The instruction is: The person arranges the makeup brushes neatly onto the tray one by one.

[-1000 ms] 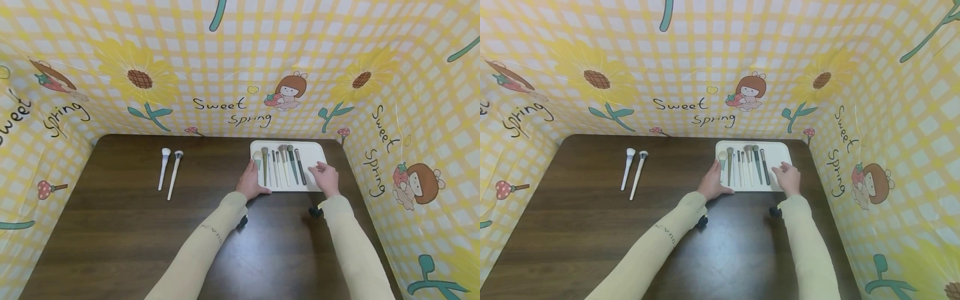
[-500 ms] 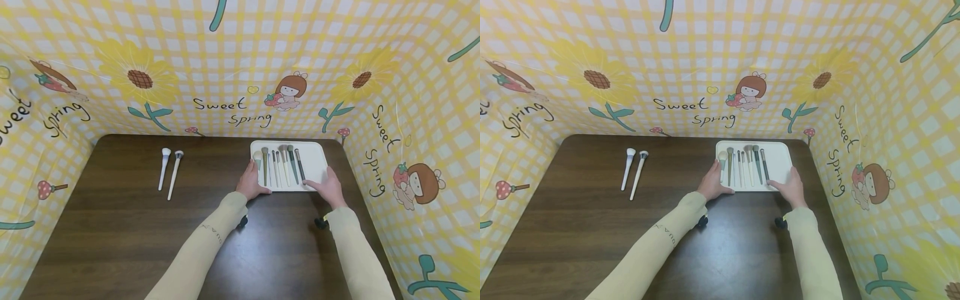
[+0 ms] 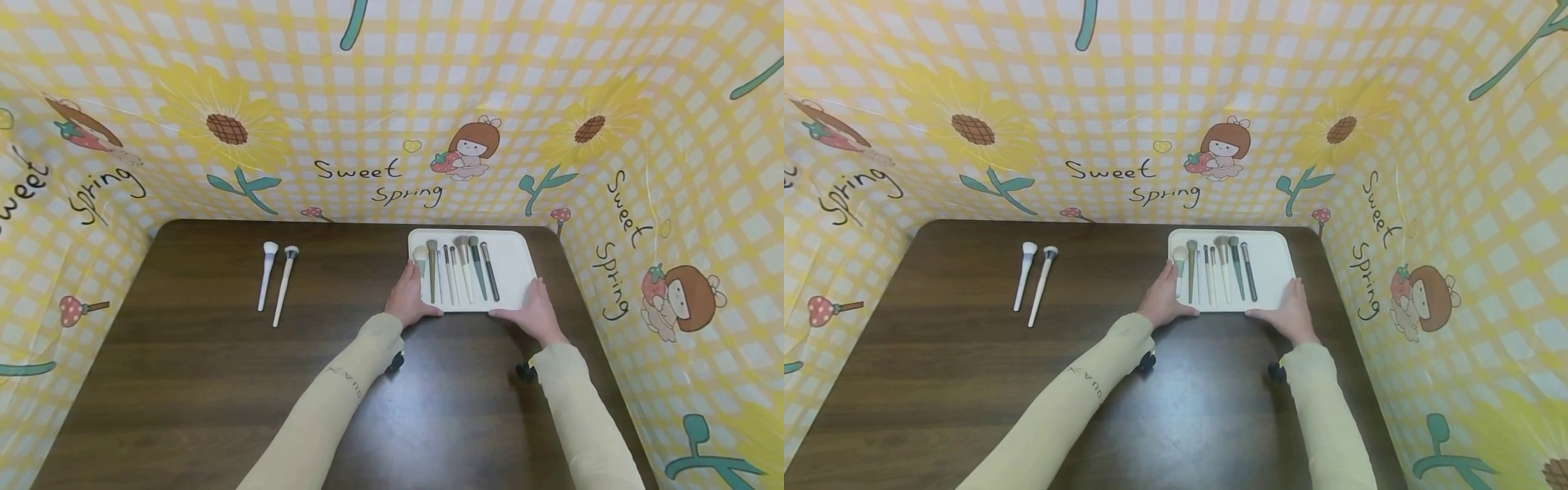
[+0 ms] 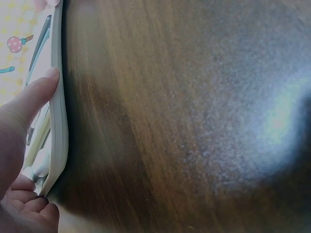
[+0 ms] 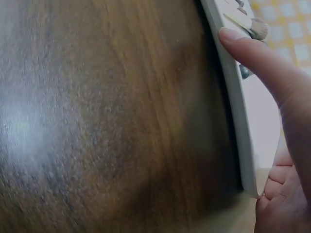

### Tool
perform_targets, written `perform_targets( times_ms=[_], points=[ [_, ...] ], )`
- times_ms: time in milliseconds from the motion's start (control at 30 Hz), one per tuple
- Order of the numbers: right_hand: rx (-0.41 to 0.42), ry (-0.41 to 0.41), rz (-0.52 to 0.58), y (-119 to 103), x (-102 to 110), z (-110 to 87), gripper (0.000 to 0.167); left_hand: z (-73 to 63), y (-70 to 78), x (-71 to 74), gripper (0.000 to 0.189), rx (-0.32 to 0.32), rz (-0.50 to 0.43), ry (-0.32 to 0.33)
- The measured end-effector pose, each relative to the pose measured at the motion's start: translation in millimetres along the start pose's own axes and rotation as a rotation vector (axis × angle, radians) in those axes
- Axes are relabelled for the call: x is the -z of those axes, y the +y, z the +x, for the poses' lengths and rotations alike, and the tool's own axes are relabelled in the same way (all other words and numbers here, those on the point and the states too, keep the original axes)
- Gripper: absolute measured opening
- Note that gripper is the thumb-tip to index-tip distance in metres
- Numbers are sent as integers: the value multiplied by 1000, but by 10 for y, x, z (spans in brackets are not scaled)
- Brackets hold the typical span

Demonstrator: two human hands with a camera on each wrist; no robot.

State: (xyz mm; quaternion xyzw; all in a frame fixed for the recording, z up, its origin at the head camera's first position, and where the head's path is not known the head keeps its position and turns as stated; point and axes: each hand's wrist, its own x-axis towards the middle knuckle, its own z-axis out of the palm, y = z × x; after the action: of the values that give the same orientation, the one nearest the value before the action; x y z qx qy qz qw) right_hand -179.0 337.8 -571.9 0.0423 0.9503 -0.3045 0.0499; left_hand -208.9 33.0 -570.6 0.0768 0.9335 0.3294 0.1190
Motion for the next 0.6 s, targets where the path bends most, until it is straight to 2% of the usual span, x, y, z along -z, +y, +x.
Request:
perform_targets(
  times_ms=[367,600],
  points=[
    [-1,31,-55,-56,-60,30,141,21,-35,-5,131,-27,15,16],
    [-8,42,-37,-47,-61,13,142,9,-94,39,135,-47,-46,16]
  ],
)
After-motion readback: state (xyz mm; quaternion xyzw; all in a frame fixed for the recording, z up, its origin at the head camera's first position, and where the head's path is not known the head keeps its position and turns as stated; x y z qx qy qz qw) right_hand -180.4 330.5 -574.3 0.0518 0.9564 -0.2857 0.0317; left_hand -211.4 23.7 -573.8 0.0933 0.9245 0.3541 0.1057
